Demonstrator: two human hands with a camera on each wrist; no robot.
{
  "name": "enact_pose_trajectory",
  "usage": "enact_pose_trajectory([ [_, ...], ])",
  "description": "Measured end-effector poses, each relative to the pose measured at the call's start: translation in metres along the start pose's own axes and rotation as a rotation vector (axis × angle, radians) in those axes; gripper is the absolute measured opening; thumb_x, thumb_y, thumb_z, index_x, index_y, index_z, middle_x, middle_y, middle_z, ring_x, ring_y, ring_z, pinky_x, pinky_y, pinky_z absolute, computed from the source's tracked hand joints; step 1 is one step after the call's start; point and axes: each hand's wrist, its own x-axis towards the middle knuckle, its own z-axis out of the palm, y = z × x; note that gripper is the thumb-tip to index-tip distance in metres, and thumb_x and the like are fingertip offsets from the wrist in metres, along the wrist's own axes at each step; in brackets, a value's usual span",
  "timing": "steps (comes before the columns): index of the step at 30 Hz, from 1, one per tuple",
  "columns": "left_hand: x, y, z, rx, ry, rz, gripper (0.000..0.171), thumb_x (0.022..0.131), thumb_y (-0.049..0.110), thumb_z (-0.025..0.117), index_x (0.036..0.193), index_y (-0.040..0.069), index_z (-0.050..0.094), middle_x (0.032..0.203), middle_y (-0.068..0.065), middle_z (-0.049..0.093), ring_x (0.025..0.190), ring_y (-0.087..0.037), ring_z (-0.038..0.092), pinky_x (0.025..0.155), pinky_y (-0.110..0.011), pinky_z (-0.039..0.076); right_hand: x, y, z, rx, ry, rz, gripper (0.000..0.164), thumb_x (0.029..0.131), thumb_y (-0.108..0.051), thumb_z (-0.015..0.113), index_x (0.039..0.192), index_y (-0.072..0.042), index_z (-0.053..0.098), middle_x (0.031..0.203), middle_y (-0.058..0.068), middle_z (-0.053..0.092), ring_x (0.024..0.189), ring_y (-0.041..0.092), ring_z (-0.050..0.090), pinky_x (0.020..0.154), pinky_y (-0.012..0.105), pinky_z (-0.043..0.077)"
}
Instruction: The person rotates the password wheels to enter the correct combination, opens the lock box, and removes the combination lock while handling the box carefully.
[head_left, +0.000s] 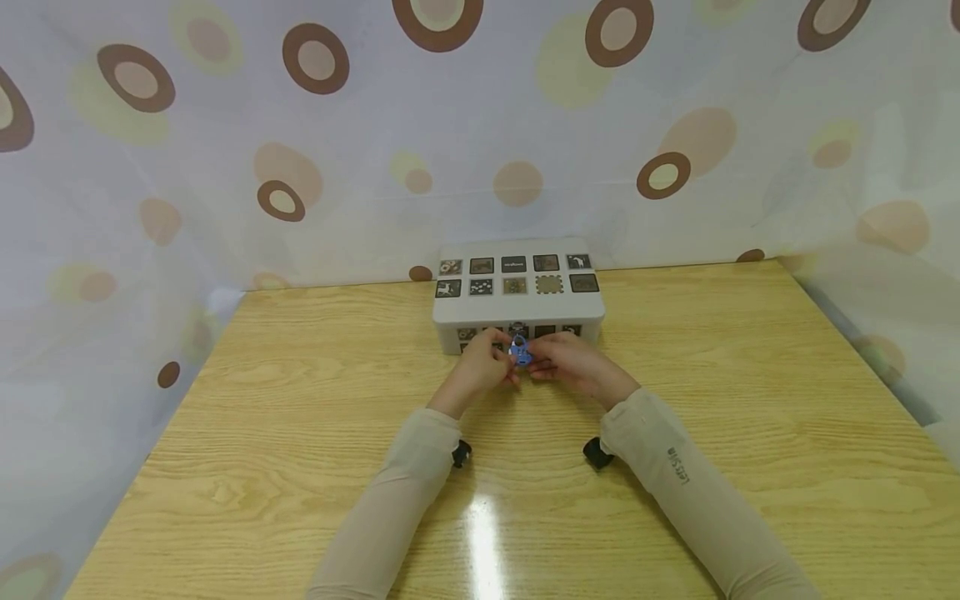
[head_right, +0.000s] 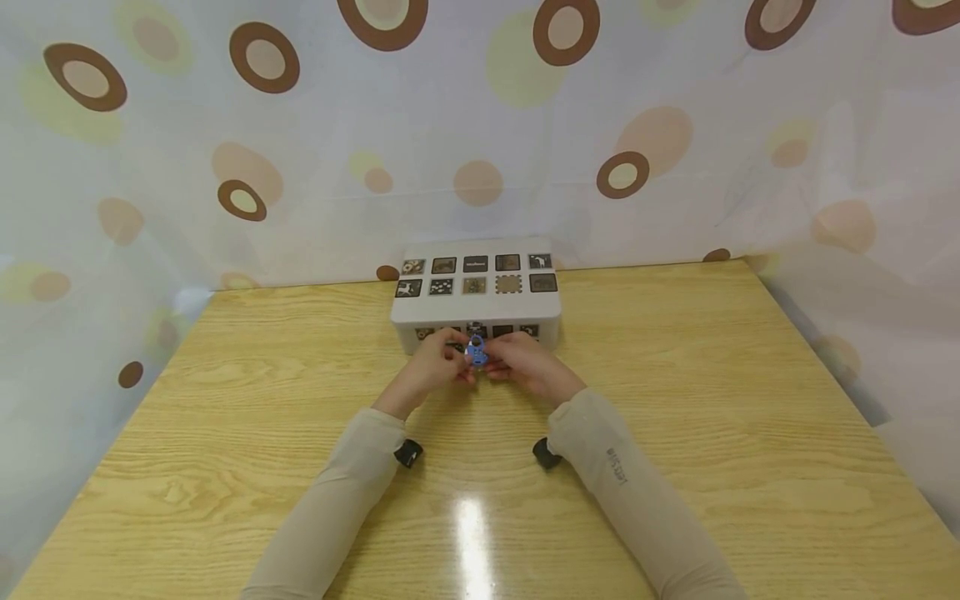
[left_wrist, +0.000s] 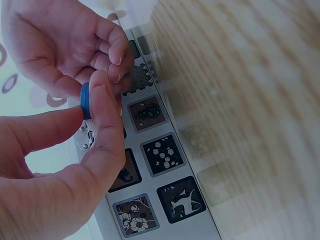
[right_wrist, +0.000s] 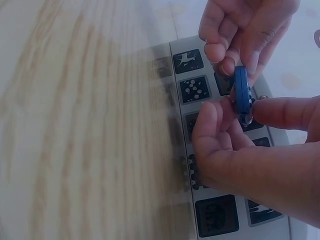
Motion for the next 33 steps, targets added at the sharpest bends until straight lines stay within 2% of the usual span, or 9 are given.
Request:
enact_pose_trajectory([
  [7, -0.0001, 0.0002, 0.0004, 0.005, 0.004, 0.0, 0.033, 0.093, -0.009, 0.052, 0.126, -0.006, 0.045, 0.082, -0.017, 0.058, 0.066, -0.021, 0.063, 0.073, -0.036, 0.056, 0.0003, -0.0006, -0.0036, 0.007, -0.013, 0.005, 0.042, 0.1, -0.005, 0.042, 0.132, 0.021, 0.038, 0.094, 0.007, 0.058, 0.082, 0.013, 0.058, 0.079, 0.024, 0.052],
  [15, 0.0002, 0.0002, 0.001, 0.023, 0.009, -0.01, 0.034, 0.092, -0.01, 0.052, 0.126, -0.007, 0.045, 0.077, -0.015, 0.058, 0.073, -0.031, 0.067, 0.074, -0.037, 0.056, -0.0008, 0.0018, -0.0044, -0.008, -0.036, -0.011, 0.043, 0.1, -0.005, 0.043, 0.131, 0.023, 0.037, 0.096, 0.008, 0.058, 0.085, 0.013, 0.058, 0.082, 0.026, 0.051],
  [21, 0.0003, -0.0006, 0.0015, 0.037, 0.011, -0.008, 0.034, 0.092, -0.01, 0.052, 0.125, -0.007, 0.046, 0.079, -0.017, 0.059, 0.076, -0.034, 0.068, 0.073, -0.037, 0.056, -0.003, 0.001, -0.0024, -0.026, -0.029, -0.011, 0.043, 0.1, -0.006, 0.041, 0.132, 0.023, 0.037, 0.096, 0.008, 0.057, 0.084, 0.013, 0.057, 0.083, 0.026, 0.051],
  [30, 0.0012, 0.0002, 0.0003, 0.032, 0.012, 0.001, 0.034, 0.092, -0.011, 0.052, 0.125, -0.007, 0.045, 0.076, -0.012, 0.056, 0.067, -0.023, 0.065, 0.072, -0.036, 0.056, 0.0002, 0.0011, -0.0025, -0.025, -0.009, -0.011, 0.042, 0.101, -0.006, 0.039, 0.134, 0.021, 0.036, 0.099, 0.009, 0.056, 0.083, 0.013, 0.057, 0.078, 0.024, 0.051],
  [33, 0.0017, 0.0004, 0.0002, 0.033, 0.013, 0.009, 0.034, 0.092, -0.011, 0.052, 0.125, -0.008, 0.045, 0.075, -0.011, 0.056, 0.069, -0.027, 0.066, 0.072, -0.037, 0.056, 0.0013, 0.0009, -0.0026, -0.023, -0.005, -0.016, 0.042, 0.101, -0.007, 0.039, 0.134, 0.02, 0.036, 0.099, 0.009, 0.056, 0.083, 0.013, 0.057, 0.078, 0.024, 0.052],
])
